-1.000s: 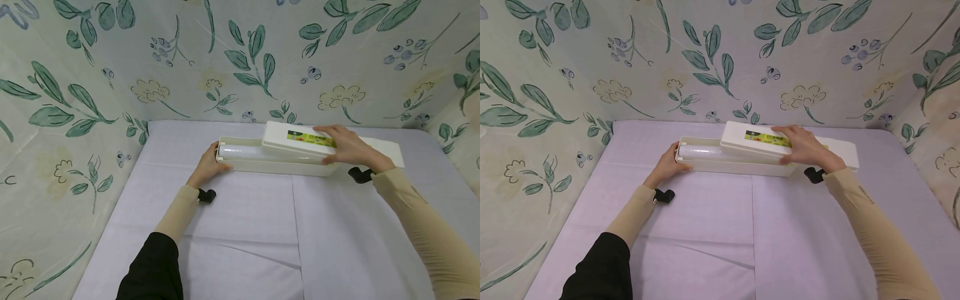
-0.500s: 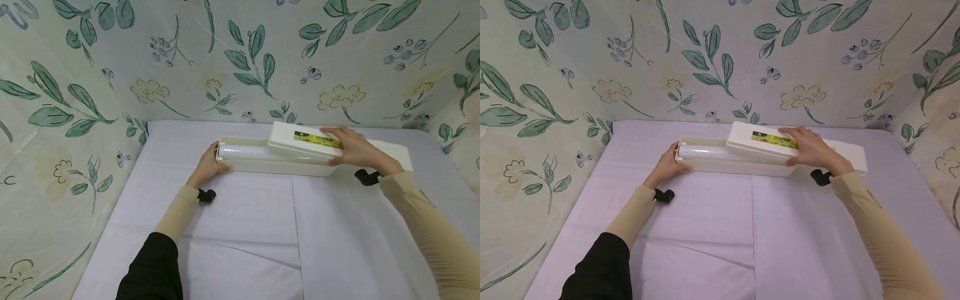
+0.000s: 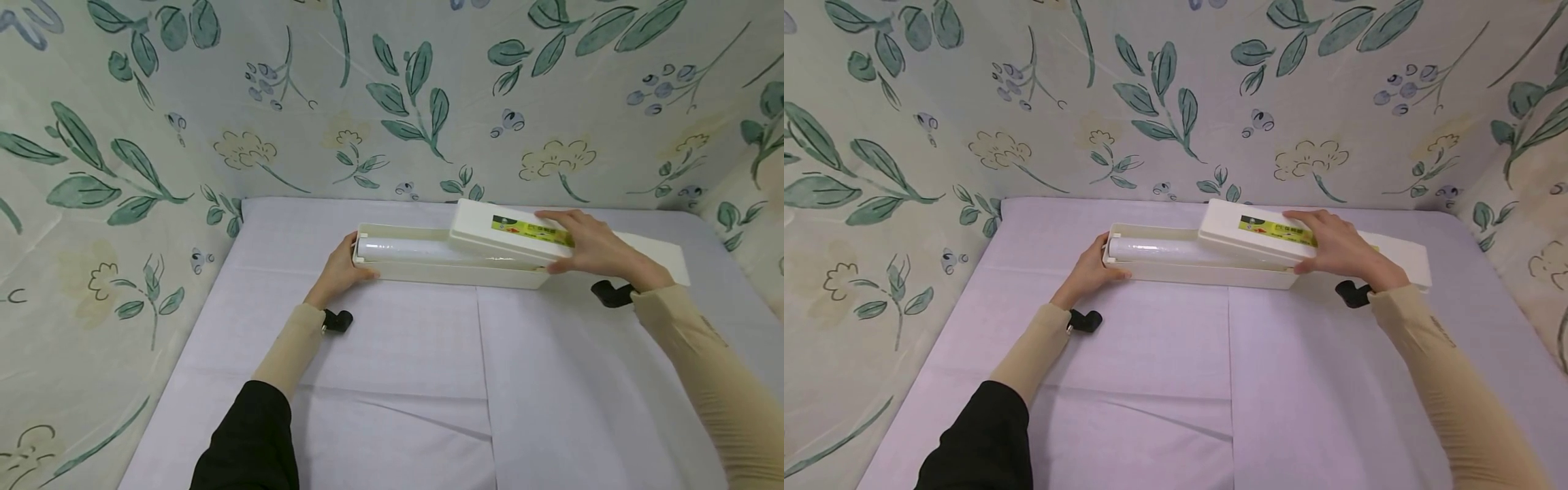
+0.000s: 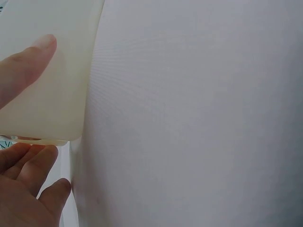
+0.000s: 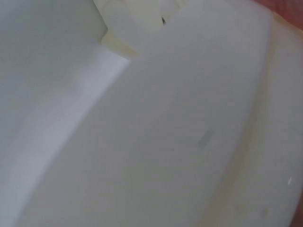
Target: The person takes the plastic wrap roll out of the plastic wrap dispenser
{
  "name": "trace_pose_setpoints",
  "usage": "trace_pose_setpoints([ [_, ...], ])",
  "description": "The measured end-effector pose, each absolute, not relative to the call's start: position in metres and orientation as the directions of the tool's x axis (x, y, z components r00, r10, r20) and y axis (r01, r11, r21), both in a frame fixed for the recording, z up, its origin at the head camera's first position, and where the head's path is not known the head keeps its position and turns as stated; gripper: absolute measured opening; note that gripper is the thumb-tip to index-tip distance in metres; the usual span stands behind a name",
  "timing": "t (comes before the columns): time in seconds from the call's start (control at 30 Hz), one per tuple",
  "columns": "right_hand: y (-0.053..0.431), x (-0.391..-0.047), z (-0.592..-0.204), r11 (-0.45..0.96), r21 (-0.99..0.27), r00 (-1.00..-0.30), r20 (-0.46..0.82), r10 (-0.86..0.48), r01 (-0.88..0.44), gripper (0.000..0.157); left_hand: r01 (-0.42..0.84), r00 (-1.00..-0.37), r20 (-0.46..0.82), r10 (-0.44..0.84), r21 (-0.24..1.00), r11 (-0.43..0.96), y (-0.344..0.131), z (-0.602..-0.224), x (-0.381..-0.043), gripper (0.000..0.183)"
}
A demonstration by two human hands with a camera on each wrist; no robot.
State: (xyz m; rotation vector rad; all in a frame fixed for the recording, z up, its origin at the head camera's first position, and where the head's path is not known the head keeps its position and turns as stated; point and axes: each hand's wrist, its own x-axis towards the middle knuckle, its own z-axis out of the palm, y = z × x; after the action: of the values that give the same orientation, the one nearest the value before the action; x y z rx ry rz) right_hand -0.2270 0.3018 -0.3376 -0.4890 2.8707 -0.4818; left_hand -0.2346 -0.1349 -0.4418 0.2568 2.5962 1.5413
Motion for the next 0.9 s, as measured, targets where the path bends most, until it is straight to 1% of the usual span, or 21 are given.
trace_pose_setpoints([
  [0.2,0.309,-0.226,-0.338,0.895,-0.347,-0.930,-0.133,-0.343,-0.281,0.104,0.095,-0.979,-0.002,0.203,0.878,0.469,-0.135,-0.443,-0.235,0.101],
  [0.53,0.320,-0.221,-0.337,0.894,-0.363,-0.937,-0.124,-0.327,-0.264,0.102,0.102,-0.978,0.004,0.207,0.880,0.464,-0.136,-0.444,-0.235,0.101],
  [0.9,0.337,-0.215,-0.337,0.910,-0.350,-0.946,-0.147,-0.289,-0.223,0.107,0.098,-0.980,0.000,0.200,0.874,0.477,-0.135,-0.444,-0.235,0.100],
])
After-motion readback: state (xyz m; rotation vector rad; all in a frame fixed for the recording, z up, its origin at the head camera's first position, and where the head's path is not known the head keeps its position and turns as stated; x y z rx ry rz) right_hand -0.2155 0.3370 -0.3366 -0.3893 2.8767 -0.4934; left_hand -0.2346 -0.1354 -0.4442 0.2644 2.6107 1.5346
